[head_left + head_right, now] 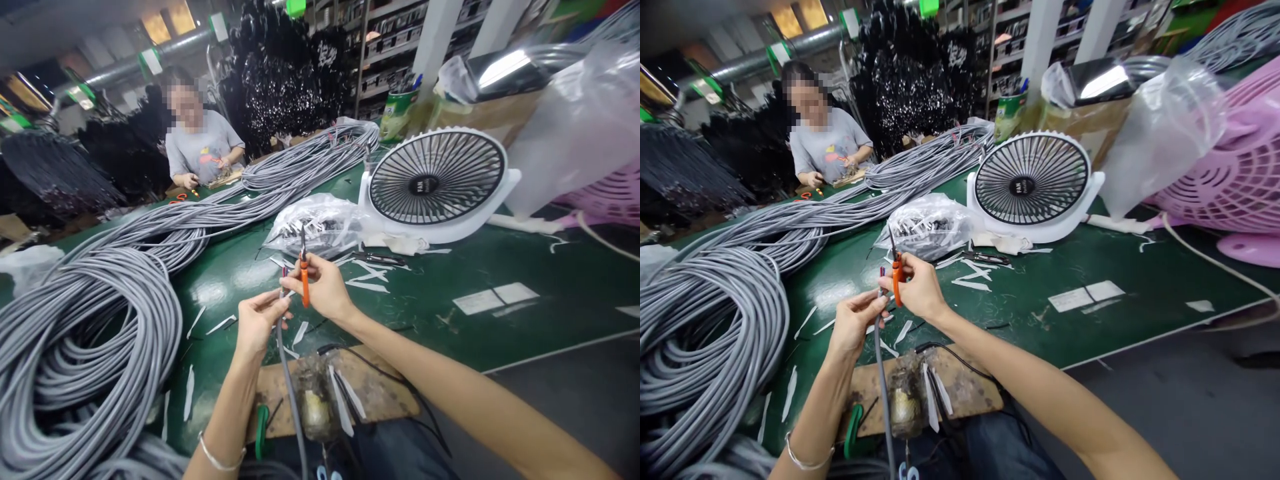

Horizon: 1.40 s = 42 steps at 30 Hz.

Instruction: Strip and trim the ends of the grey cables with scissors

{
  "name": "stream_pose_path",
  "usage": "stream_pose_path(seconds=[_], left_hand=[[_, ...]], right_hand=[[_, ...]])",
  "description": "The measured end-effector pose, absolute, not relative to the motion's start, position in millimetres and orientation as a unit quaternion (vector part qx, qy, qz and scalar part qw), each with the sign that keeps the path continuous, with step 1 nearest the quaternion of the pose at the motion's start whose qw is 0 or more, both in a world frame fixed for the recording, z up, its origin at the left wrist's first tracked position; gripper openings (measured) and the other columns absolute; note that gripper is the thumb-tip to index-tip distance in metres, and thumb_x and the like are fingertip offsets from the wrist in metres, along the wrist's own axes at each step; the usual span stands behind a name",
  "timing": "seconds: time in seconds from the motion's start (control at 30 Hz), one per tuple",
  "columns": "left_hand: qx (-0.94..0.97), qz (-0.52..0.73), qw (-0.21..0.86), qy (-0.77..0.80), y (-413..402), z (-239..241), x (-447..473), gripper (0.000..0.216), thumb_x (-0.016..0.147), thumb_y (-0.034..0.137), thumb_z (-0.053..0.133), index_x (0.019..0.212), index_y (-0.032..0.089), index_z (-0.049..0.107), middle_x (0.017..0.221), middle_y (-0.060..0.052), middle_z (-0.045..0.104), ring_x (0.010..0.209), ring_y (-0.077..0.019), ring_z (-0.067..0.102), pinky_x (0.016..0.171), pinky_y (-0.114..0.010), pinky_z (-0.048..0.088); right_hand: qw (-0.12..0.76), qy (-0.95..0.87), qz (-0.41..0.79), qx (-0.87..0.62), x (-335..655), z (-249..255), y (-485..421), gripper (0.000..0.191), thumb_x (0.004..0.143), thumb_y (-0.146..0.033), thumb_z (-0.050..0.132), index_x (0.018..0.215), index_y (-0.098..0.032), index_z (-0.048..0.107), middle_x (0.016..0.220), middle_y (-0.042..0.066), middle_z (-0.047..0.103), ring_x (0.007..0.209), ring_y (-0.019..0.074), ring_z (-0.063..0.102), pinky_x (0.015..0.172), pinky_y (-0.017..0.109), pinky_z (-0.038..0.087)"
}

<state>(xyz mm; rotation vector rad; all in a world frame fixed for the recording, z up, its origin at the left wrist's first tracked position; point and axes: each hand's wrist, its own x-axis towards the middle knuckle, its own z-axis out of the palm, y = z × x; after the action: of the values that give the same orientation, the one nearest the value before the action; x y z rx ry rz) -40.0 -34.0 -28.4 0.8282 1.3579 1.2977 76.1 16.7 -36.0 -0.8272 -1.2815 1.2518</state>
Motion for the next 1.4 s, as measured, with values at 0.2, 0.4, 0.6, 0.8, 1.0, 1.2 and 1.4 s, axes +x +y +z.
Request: stream_pose_path(seconds=[0.2, 0.4, 0.6, 0.8, 1.0, 1.2, 1.4], left_hand=[[0.310, 0.596, 0.480, 0.564, -33, -27, -32, 0.050, 0.044, 0.041, 0.080, 0.080, 0.011, 0.066, 0.040, 0.011, 0.037, 0.031, 0.0000, 0.027, 0.031, -0.013, 0.018], [0.304, 0.630, 0.475, 0.534, -33, -27, -28, 0.040, 0.051, 0.043, 0.077, 0.073, 0.010, 0.068, 0.046, 0.008, 0.043, 0.033, 0.0015, 0.025, 0.031, -0.013, 0.014], [0.261, 0.676, 0.439, 0.531, -32, -26, -29, 0.037, 0.048, 0.041, 0.077, 0.062, 0.010, 0.063, 0.050, 0.002, 0.056, 0.030, 0.0009, 0.030, 0.028, -0.013, 0.015], [0.283, 0.635, 0.447, 0.562, -34, -24, -30, 0.040, 0.043, 0.040, 0.079, 0.061, 0.010, 0.061, 0.044, 0.003, 0.054, 0.026, 0.0010, 0.029, 0.027, -0.013, 0.015], [0.289, 0.637, 0.450, 0.555, -35, -24, -33, 0.040, 0.046, 0.041, 0.079, 0.064, 0.010, 0.062, 0.047, 0.003, 0.054, 0.029, 0.0016, 0.028, 0.029, -0.013, 0.015], [0.304, 0.621, 0.533, 0.488, -38, -14, -48, 0.048, 0.048, 0.032, 0.080, 0.087, 0.009, 0.064, 0.056, 0.001, 0.058, 0.040, -0.0013, 0.039, 0.037, -0.013, 0.027], [0.364, 0.641, 0.496, 0.459, -40, -17, -52, 0.039, 0.058, 0.027, 0.077, 0.085, 0.019, 0.051, 0.059, 0.003, 0.061, 0.043, -0.0039, 0.044, 0.041, -0.014, 0.031]], right_hand=[[0.566, -0.572, 0.486, -0.341, 76, -38, 9, 0.022, 0.061, -0.030, 0.065, 0.061, -0.019, 0.046, 0.058, -0.004, 0.051, 0.054, 0.0097, 0.050, 0.056, 0.021, 0.042], [0.576, -0.562, 0.486, -0.339, 72, -37, 5, 0.017, 0.061, -0.024, 0.063, 0.060, -0.019, 0.047, 0.057, -0.004, 0.051, 0.054, 0.0089, 0.049, 0.053, 0.019, 0.040], [0.562, -0.513, 0.548, -0.348, 69, -39, 7, 0.029, 0.053, -0.032, 0.072, 0.058, -0.018, 0.047, 0.055, -0.005, 0.049, 0.052, 0.0081, 0.047, 0.052, 0.019, 0.040], [0.546, -0.498, 0.584, -0.336, 74, -38, 15, 0.034, 0.054, -0.039, 0.074, 0.064, -0.019, 0.049, 0.061, -0.003, 0.057, 0.058, 0.0112, 0.056, 0.059, 0.023, 0.047], [0.540, -0.524, 0.558, -0.349, 84, -33, 18, 0.035, 0.053, -0.039, 0.075, 0.062, -0.019, 0.047, 0.058, -0.003, 0.056, 0.053, 0.0118, 0.056, 0.058, 0.026, 0.050], [0.463, -0.650, 0.489, -0.353, 85, -42, 13, 0.028, 0.061, -0.036, 0.068, 0.059, -0.017, 0.047, 0.055, -0.003, 0.052, 0.049, 0.0089, 0.049, 0.049, 0.020, 0.043], [0.461, -0.731, 0.338, -0.372, 91, -31, 9, 0.034, 0.067, -0.044, 0.063, 0.058, -0.018, 0.044, 0.051, -0.005, 0.044, 0.047, 0.0064, 0.034, 0.046, 0.018, 0.033]])
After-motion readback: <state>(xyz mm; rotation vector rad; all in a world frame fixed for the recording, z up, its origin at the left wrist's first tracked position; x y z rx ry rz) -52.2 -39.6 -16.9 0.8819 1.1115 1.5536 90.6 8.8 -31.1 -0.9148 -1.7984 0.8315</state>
